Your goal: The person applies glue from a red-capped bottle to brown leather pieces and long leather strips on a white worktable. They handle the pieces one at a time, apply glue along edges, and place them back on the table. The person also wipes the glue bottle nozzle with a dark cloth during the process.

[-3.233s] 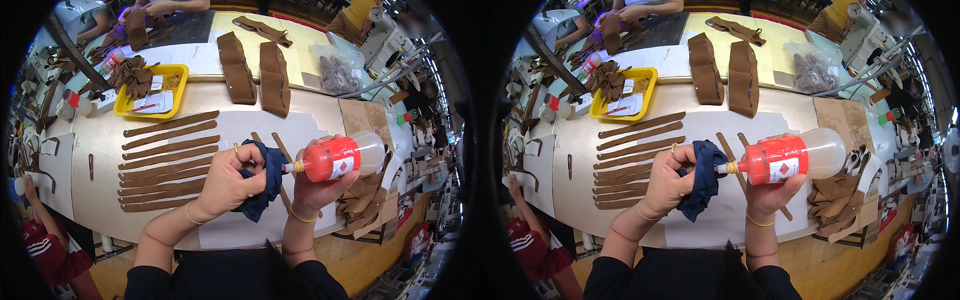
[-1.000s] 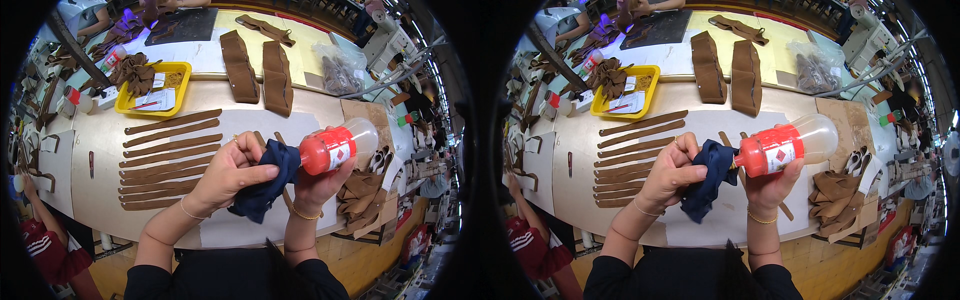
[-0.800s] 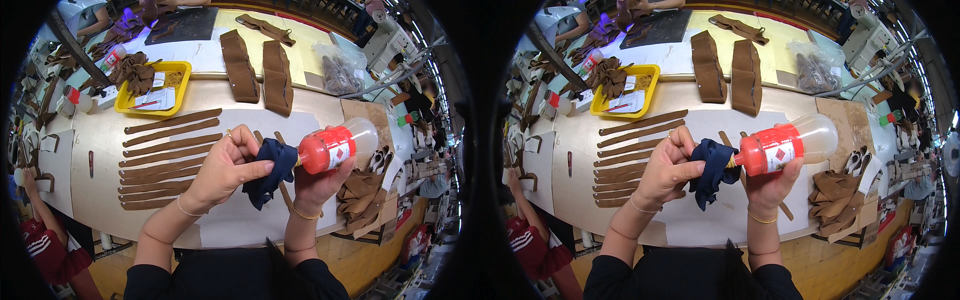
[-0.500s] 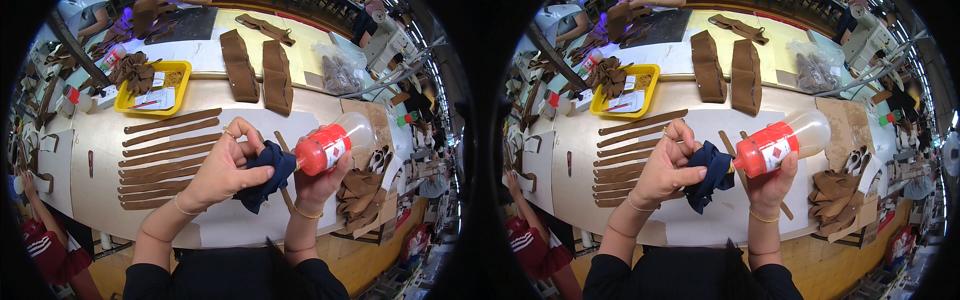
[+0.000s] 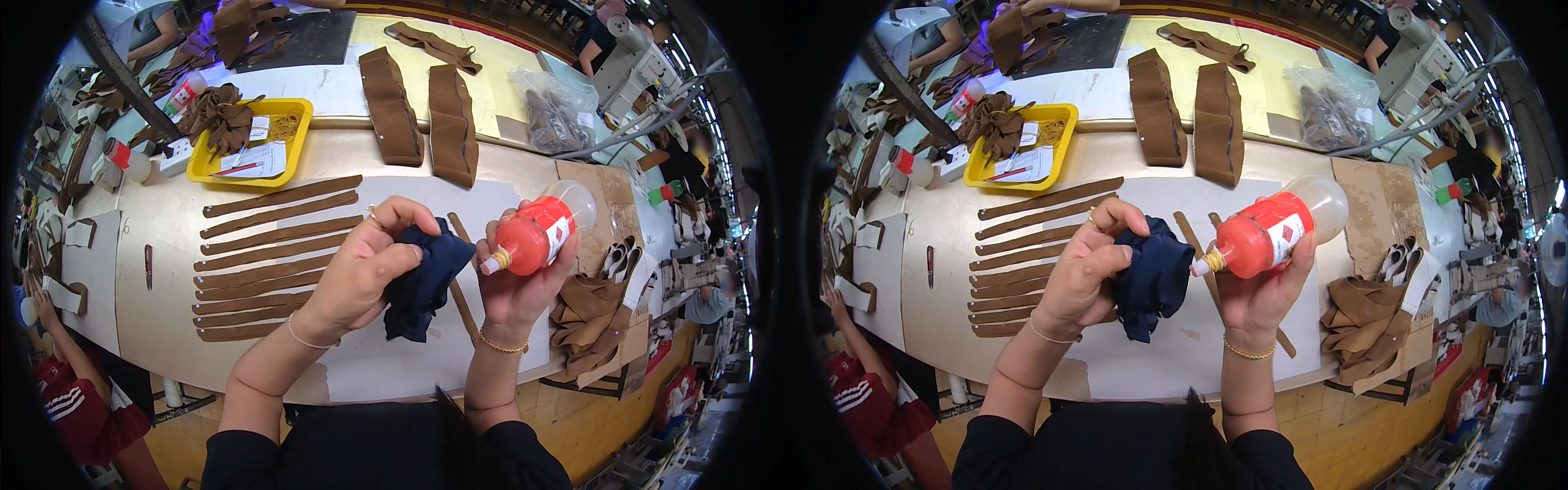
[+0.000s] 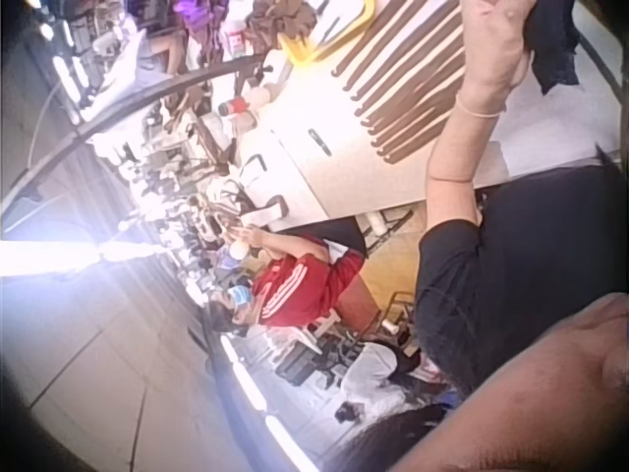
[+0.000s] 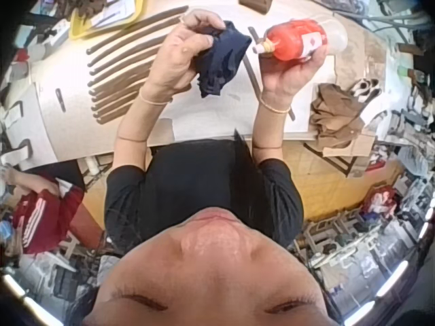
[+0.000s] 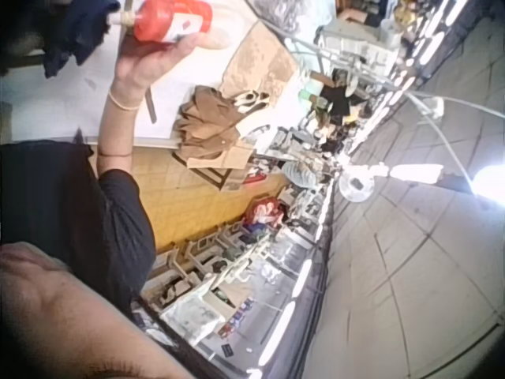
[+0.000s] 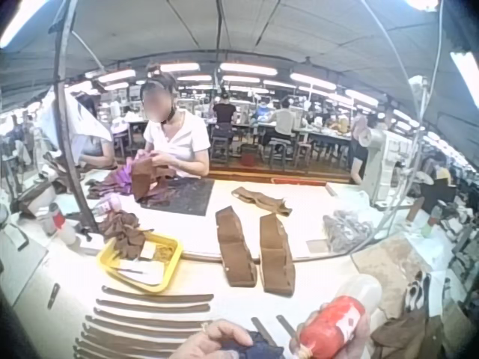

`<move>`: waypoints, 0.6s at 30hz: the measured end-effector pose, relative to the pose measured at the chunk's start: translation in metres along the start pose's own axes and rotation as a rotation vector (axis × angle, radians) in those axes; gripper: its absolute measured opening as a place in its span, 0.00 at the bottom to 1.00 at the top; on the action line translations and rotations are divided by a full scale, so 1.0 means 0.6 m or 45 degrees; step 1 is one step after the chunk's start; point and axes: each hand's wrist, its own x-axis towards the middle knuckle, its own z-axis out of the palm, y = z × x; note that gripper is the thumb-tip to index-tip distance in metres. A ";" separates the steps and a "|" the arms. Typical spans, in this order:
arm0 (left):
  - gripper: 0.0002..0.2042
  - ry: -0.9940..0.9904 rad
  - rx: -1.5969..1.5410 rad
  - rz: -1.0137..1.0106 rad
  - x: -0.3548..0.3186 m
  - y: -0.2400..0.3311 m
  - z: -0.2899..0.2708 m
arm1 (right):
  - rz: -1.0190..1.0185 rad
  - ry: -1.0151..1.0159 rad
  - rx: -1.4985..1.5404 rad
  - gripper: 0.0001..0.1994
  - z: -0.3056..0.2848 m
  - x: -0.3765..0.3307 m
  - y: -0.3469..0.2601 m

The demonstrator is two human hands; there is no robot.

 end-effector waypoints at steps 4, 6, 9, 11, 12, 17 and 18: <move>0.12 0.009 -0.002 -0.078 0.000 0.001 0.012 | 0.023 -0.009 0.035 0.33 -0.004 0.001 -0.002; 0.14 -0.035 -0.028 -0.114 -0.001 0.002 0.016 | 0.008 0.001 0.066 0.33 -0.001 -0.002 -0.001; 0.17 -0.027 0.023 -0.149 -0.002 0.004 0.024 | -0.046 -0.049 0.019 0.32 -0.003 -0.005 0.003; 0.18 -0.005 0.084 -0.145 -0.004 0.005 0.028 | -0.080 -0.112 -0.034 0.31 -0.008 -0.005 0.004; 0.19 0.004 0.114 -0.131 -0.005 0.005 0.028 | -0.089 -0.148 -0.055 0.30 -0.011 -0.005 0.004; 0.18 0.092 0.407 -0.012 -0.006 0.006 0.030 | -0.081 -0.201 -0.038 0.30 -0.013 -0.005 0.006; 0.17 0.102 0.472 -0.024 -0.007 0.013 0.031 | -0.073 -0.191 -0.022 0.30 -0.014 -0.006 0.007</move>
